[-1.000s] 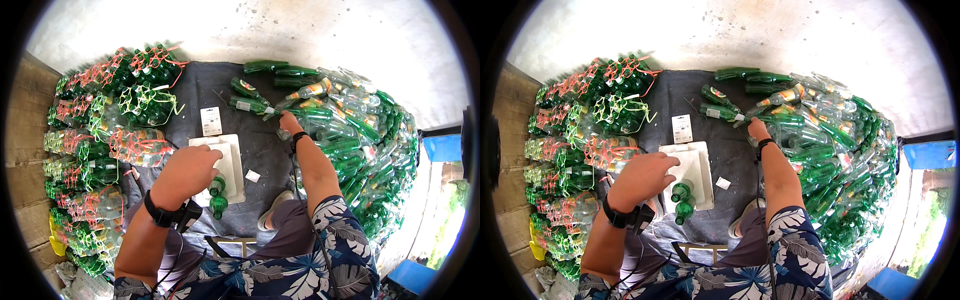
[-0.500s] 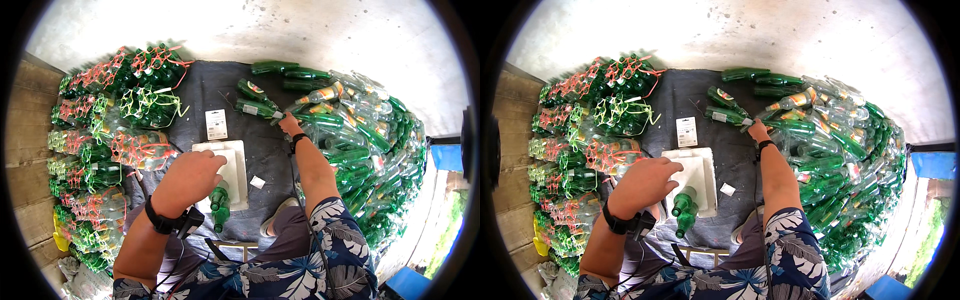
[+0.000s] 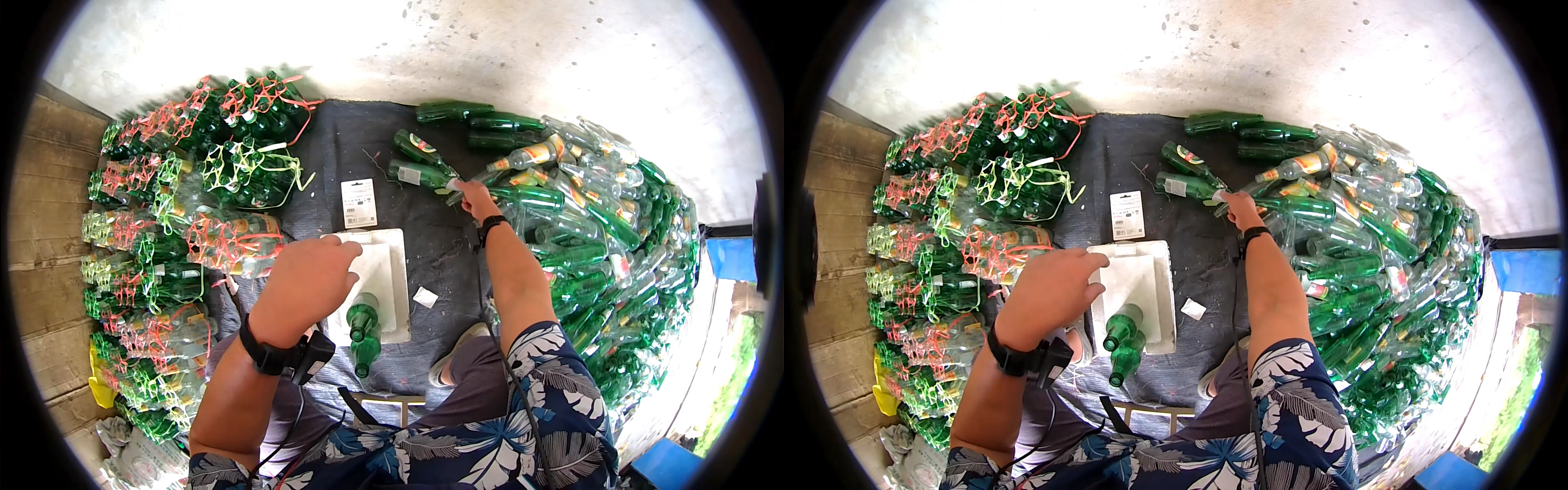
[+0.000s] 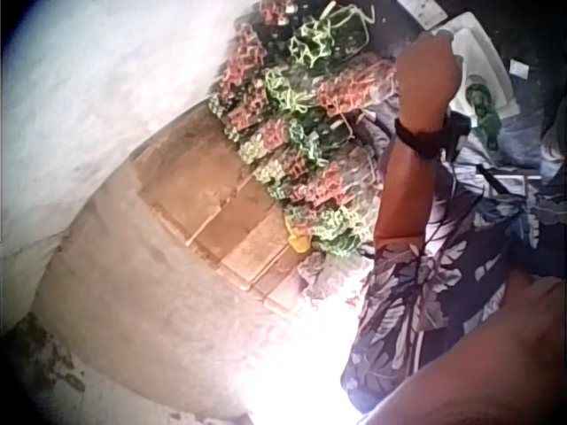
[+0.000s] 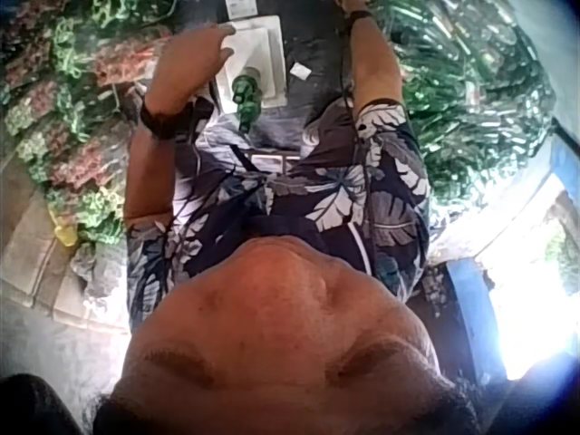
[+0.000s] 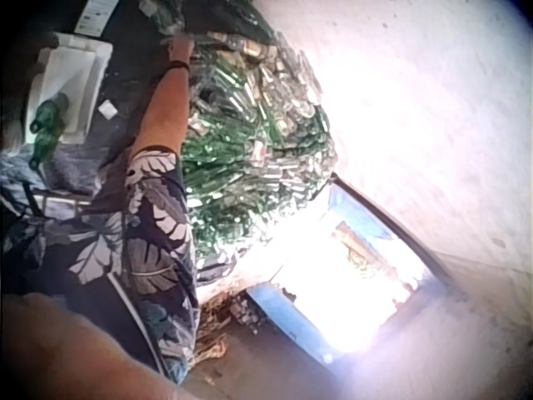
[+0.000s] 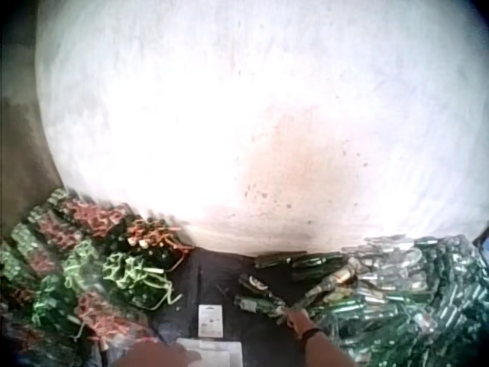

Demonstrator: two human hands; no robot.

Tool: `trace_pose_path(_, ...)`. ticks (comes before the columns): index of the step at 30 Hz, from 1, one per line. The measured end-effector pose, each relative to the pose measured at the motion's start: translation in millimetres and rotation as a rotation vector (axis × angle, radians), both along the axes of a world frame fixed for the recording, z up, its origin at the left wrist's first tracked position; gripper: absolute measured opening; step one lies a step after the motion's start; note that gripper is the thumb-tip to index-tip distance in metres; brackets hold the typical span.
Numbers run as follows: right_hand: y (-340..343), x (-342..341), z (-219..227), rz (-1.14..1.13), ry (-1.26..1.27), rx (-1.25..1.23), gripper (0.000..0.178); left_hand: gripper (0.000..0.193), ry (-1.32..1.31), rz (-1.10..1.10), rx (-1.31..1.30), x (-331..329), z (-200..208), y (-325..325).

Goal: The person sits on a tarp and unties a bundle of green glass bottles. They then pick up individual bottles, place them into a white styrofoam tray, and tie them together using a red string.

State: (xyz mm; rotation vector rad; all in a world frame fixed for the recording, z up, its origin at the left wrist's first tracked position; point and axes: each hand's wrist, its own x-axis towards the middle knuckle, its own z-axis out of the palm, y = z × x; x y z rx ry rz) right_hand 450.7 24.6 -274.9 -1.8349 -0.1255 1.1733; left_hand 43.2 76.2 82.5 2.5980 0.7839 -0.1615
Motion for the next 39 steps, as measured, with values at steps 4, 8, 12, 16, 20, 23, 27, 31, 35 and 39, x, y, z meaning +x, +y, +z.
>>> trace_pose_path(4, 1, -2, 14, 0.033, 0.070, 0.078, 0.031, 0.029, 0.026, 0.025, 0.038, -2, 5, -1)
trace_pose_path(8, 21, -32, 34, 0.050, -0.127, 0.147, 0.033, 0.029, 0.015, 0.058, 0.099, -12, 4, -7)
trace_pose_path(12, 40, -45, 62, 0.080, -0.681, 0.111, 0.043, 0.026, -0.054, 0.062, 0.153, -21, 4, -10)
trace_pose_path(16, 38, -53, 128, 0.232, -0.984, 0.119, 0.046, 0.024, -0.140, 0.124, 0.183, -29, 2, -11)
trace_pose_path(20, 24, -87, 222, 0.411, -1.106, 0.177, 0.045, 0.019, -0.173, 0.216, 0.162, -33, 12, -6)
trace_pose_path(23, -1, -116, 281, 0.516, -1.202, 0.135, 0.045, 0.020, -0.345, 0.291, 0.119, -35, 16, 13)
trace_pose_path(27, -46, -165, 331, 0.601, -1.216, 0.202, 0.045, 0.018, -0.672, 0.501, -0.101, -35, 30, 37)
trace_pose_path(31, -79, -217, 337, 0.629, -1.174, 0.145, 0.042, 0.017, -1.035, 0.615, -0.599, -40, 45, 37)
trace_pose_path(35, -84, -259, 321, 0.718, -1.110, 0.111, 0.041, 0.015, -1.147, 0.658, -0.801, -46, 48, 40)
trace_pose_path(39, -80, -285, 301, 0.895, -1.139, 0.105, 0.039, 0.015, -1.217, 0.720, -0.930, -55, 54, 45)
